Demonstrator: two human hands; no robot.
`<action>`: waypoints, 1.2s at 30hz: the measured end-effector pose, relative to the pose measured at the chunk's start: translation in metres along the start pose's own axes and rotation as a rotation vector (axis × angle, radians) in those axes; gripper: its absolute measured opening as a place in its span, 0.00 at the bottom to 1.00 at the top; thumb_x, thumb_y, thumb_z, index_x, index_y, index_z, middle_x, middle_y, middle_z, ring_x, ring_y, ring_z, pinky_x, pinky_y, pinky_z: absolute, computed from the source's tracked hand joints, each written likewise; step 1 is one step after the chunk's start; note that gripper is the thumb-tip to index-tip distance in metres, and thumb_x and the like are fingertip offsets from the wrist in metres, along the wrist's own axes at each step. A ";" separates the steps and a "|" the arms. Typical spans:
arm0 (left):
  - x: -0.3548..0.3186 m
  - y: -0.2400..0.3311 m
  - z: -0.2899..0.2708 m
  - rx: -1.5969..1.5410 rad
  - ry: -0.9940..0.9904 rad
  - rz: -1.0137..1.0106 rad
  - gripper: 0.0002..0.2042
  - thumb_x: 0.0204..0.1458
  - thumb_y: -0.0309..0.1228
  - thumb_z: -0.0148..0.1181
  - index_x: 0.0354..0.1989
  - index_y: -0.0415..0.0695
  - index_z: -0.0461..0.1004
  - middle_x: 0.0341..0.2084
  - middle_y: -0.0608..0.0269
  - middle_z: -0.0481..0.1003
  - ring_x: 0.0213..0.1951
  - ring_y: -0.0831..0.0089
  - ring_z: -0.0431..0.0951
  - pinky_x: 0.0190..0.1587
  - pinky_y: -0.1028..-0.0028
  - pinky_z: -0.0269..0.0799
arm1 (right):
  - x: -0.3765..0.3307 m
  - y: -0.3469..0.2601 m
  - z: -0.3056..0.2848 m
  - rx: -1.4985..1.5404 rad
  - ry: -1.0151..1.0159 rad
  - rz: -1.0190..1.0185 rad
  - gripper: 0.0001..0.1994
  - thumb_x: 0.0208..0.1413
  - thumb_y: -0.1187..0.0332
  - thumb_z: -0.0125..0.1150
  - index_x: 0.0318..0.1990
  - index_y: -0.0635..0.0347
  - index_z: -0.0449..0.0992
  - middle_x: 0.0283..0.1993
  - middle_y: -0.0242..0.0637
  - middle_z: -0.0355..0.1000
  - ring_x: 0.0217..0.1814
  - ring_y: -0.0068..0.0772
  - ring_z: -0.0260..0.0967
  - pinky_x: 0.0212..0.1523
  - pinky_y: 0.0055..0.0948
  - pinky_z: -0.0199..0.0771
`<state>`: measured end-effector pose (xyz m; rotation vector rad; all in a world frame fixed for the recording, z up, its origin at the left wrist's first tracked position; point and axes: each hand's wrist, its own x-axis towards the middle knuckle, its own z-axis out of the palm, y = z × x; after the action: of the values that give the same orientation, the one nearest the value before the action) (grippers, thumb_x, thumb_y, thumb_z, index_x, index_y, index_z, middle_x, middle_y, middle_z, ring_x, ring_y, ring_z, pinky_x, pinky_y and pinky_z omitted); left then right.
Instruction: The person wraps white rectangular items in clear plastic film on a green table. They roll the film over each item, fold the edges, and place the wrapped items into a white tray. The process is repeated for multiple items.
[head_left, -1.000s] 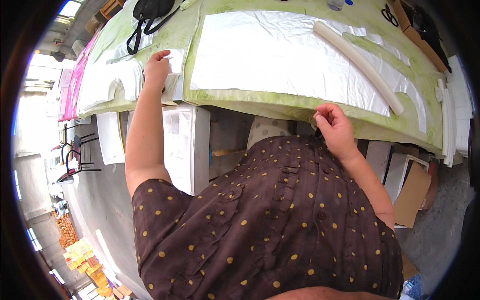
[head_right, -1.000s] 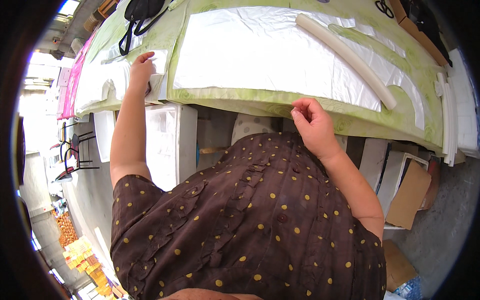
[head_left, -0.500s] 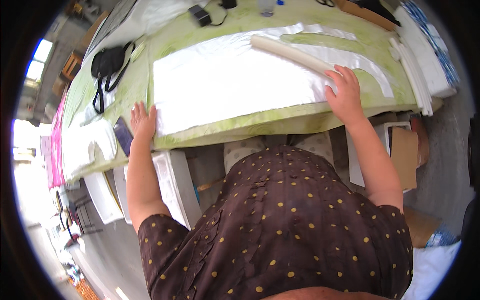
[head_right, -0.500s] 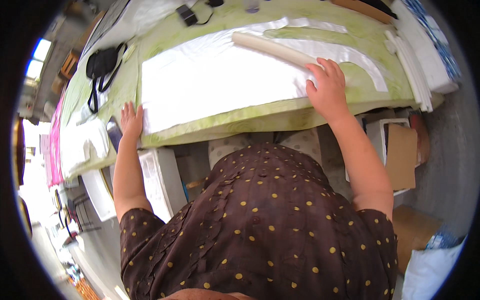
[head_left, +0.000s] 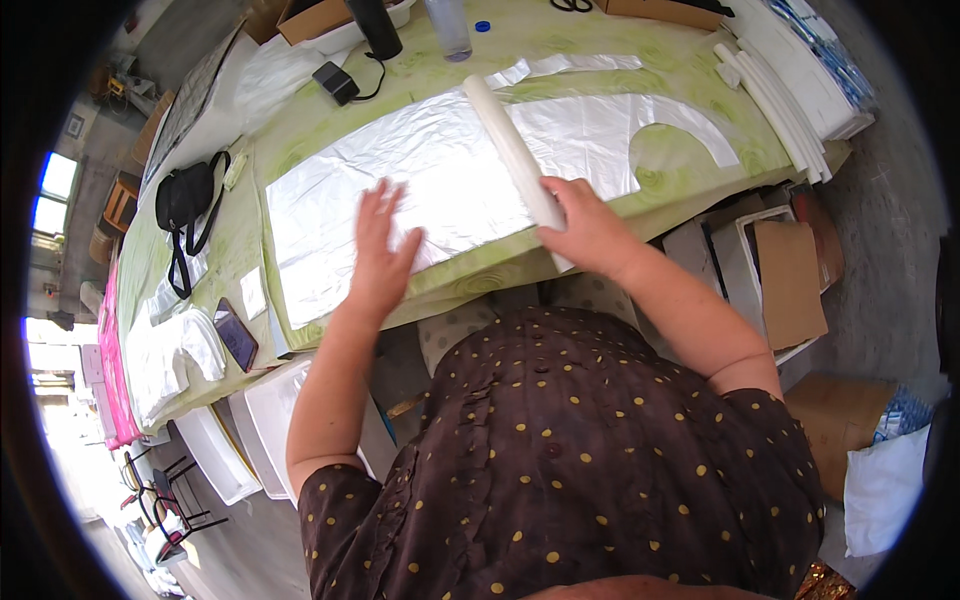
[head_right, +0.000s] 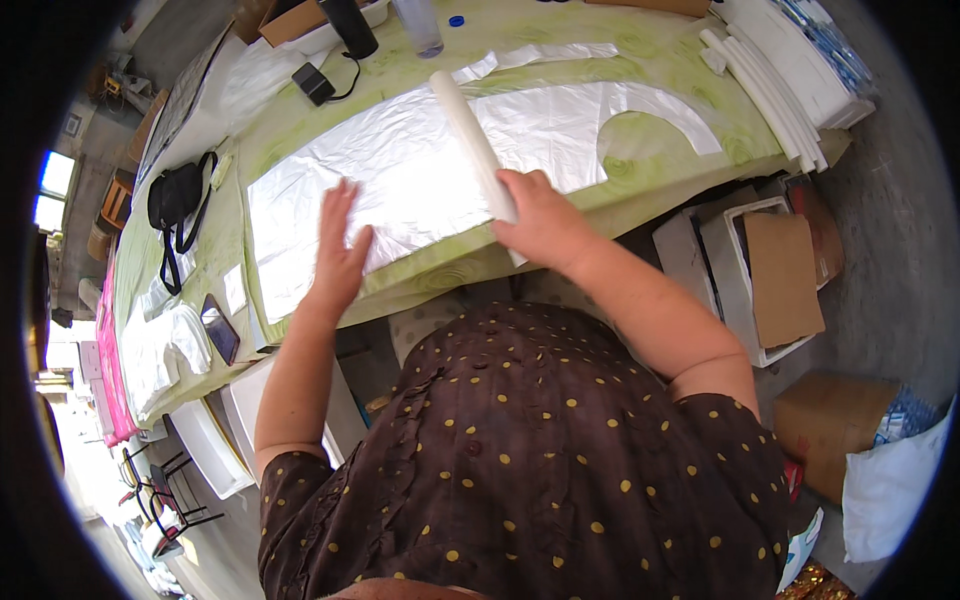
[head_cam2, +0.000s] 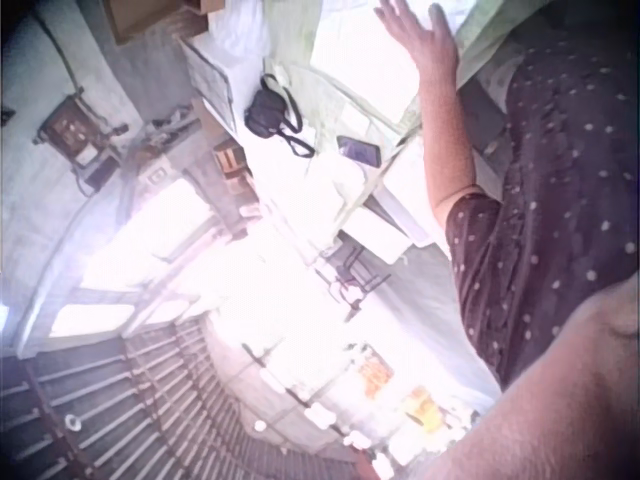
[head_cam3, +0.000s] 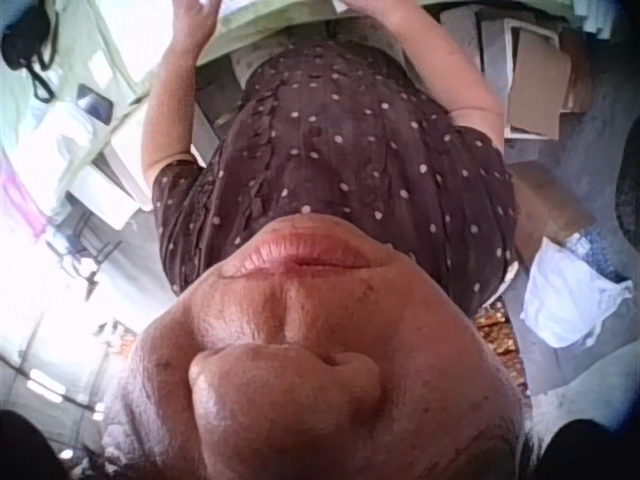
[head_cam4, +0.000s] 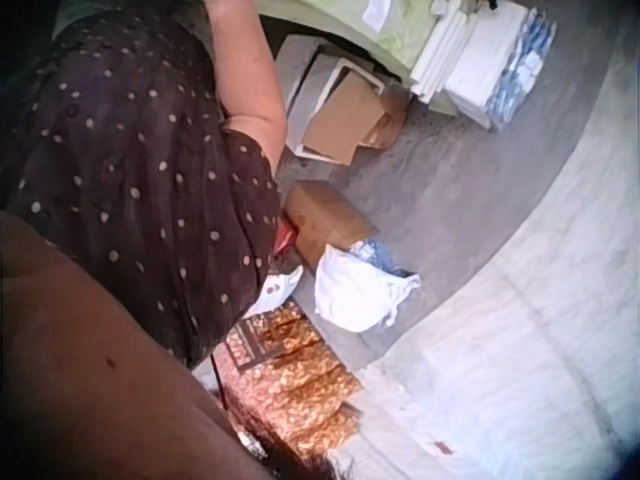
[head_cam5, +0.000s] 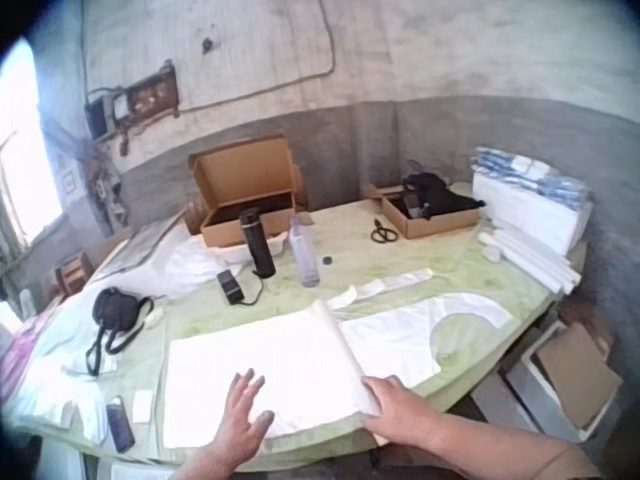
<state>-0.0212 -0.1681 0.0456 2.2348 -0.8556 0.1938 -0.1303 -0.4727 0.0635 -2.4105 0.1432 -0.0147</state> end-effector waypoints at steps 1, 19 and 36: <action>0.010 0.020 0.014 -0.052 -0.050 0.048 0.29 0.59 0.34 0.63 0.70 0.49 0.64 0.74 0.51 0.55 0.75 0.47 0.48 0.75 0.52 0.45 | -0.005 -0.004 0.006 -0.001 0.018 -0.002 0.36 0.53 0.59 0.66 0.69 0.60 0.62 0.60 0.54 0.63 0.56 0.52 0.70 0.60 0.39 0.72; 0.142 0.132 0.151 0.200 -0.586 0.065 0.16 0.55 0.41 0.64 0.46 0.45 0.80 0.42 0.55 0.81 0.44 0.58 0.82 0.48 0.64 0.77 | -0.050 0.043 -0.006 0.394 0.144 0.070 0.15 0.61 0.70 0.57 0.54 0.58 0.78 0.45 0.37 0.76 0.43 0.33 0.71 0.46 0.31 0.72; 0.160 0.120 0.121 -0.378 -0.585 -0.442 0.13 0.60 0.36 0.57 0.46 0.40 0.76 0.36 0.66 0.80 0.38 0.76 0.79 0.39 0.73 0.77 | -0.024 0.068 -0.027 0.075 0.440 -0.352 0.11 0.56 0.71 0.60 0.46 0.58 0.79 0.48 0.40 0.78 0.52 0.46 0.72 0.56 0.41 0.70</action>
<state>0.0130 -0.3956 0.0867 2.0650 -0.5907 -0.7958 -0.1623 -0.5388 0.0395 -2.2932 -0.0815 -0.6995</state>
